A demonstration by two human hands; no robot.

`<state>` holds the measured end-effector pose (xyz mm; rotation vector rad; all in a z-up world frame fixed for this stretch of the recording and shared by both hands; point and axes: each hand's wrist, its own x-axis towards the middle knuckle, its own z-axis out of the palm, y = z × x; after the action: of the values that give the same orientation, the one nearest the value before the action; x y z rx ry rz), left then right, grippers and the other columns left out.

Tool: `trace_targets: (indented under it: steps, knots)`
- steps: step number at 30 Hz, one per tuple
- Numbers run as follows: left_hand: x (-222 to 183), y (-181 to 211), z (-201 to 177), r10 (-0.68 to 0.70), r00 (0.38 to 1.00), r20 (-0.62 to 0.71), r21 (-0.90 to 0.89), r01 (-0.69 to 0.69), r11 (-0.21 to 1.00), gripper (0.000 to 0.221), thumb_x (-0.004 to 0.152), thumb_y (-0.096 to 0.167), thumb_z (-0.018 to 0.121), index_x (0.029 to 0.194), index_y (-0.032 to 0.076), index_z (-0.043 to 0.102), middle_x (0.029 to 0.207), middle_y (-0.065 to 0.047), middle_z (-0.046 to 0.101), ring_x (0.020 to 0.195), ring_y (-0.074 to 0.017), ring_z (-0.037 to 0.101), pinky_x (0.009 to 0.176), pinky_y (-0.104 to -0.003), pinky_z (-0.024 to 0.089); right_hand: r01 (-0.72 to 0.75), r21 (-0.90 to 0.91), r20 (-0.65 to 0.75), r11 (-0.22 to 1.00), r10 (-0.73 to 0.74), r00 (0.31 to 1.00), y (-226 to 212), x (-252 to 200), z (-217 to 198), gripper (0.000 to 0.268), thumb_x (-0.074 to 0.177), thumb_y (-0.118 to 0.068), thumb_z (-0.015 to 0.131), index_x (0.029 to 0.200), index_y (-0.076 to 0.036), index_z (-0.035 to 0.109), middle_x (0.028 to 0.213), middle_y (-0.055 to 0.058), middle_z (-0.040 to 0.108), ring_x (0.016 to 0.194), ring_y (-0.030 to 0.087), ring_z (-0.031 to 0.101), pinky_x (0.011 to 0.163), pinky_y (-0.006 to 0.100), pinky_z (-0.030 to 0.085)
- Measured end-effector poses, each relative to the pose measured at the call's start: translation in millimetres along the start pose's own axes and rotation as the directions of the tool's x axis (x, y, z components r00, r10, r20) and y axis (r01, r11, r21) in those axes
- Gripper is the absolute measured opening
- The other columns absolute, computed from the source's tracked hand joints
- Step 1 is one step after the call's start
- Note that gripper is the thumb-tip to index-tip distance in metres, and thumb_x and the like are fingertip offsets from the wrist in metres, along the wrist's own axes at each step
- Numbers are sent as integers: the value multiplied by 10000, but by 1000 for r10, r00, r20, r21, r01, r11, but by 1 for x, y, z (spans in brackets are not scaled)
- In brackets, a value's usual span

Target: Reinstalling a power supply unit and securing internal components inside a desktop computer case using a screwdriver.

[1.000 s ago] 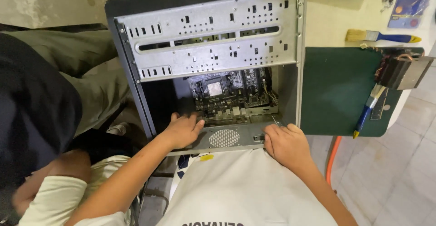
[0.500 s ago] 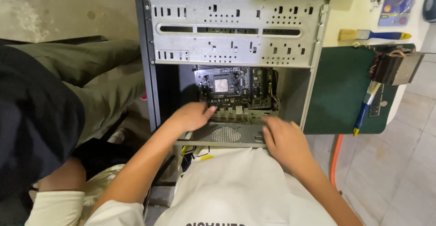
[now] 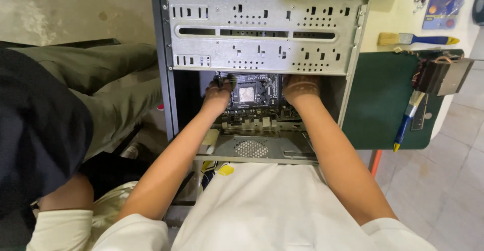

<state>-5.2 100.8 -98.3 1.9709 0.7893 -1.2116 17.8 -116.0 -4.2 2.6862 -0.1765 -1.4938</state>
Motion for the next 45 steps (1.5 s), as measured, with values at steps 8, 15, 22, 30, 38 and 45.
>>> trace_targets:
  steps: [8, 15, 22, 30, 38, 45]
  knots:
    - [-45, 8, 5, -127, 991, 37, 6, 127, 992, 818, 1003, 696, 320, 1566, 106, 265, 1593, -264, 193, 1497, -431, 316, 1226, -472, 318, -76, 423, 19, 903, 75, 997, 20, 15, 24, 691, 1047, -477, 321, 1539, -1, 229, 1417, 369, 497, 1285, 521, 558, 970, 623, 540]
    - [-53, -1, 2, -22, 997, 70, -56, 25, 998, 945, 944, 781, 390, 1571, 92, 236, 1603, -316, 145, 1498, -496, 262, 1235, -523, 253, -143, 533, 7, 834, 165, 986, 25, 31, 47, 755, 1057, -487, 374, 1600, -65, 63, 1536, 370, 253, 1373, 546, 444, 1018, 650, 505]
    - [-62, -3, 0, -2, 994, 112, -86, 12, 996, 922, 967, 740, 407, 1592, 90, 219, 1632, -322, 72, 1522, -491, 210, 1242, -535, 219, -141, 506, 27, 851, 148, 989, 21, 3, 32, 705, 1062, -405, 409, 1567, -1, 130, 1520, 384, 237, 1381, 534, 423, 1051, 603, 507]
    - [-63, -5, 1, -40, 988, 150, 17, 37, 999, 881, 1003, 692, 364, 1608, 91, 141, 1642, -292, 22, 1534, -480, 176, 1245, -546, 208, -118, 421, 17, 899, 122, 992, 23, 14, 48, 762, 1062, -405, 426, 1591, 23, 84, 1516, 376, 259, 1368, 527, 447, 1017, 628, 514]
    - [-70, 1, 3, -57, 988, 141, 53, 50, 997, 834, 1026, 605, 443, 1589, 52, 172, 1622, -280, 69, 1524, -465, 211, 1236, -547, 236, -142, 368, 37, 919, 138, 990, 24, 12, 49, 799, 1054, -445, 423, 1605, 16, 74, 1529, 364, 292, 1347, 501, 499, 964, 637, 544]
    - [-80, -29, -8, 559, 813, 162, 558, -543, 627, 316, 939, 166, 527, 1175, 115, 731, 1150, -177, 677, 1150, -387, 643, 939, -492, 537, 214, 102, -257, 972, -182, 949, 10, -43, 32, 419, 1007, -146, 496, 1375, 55, 509, 1235, 294, 573, 1184, 462, 606, 884, 552, 576]
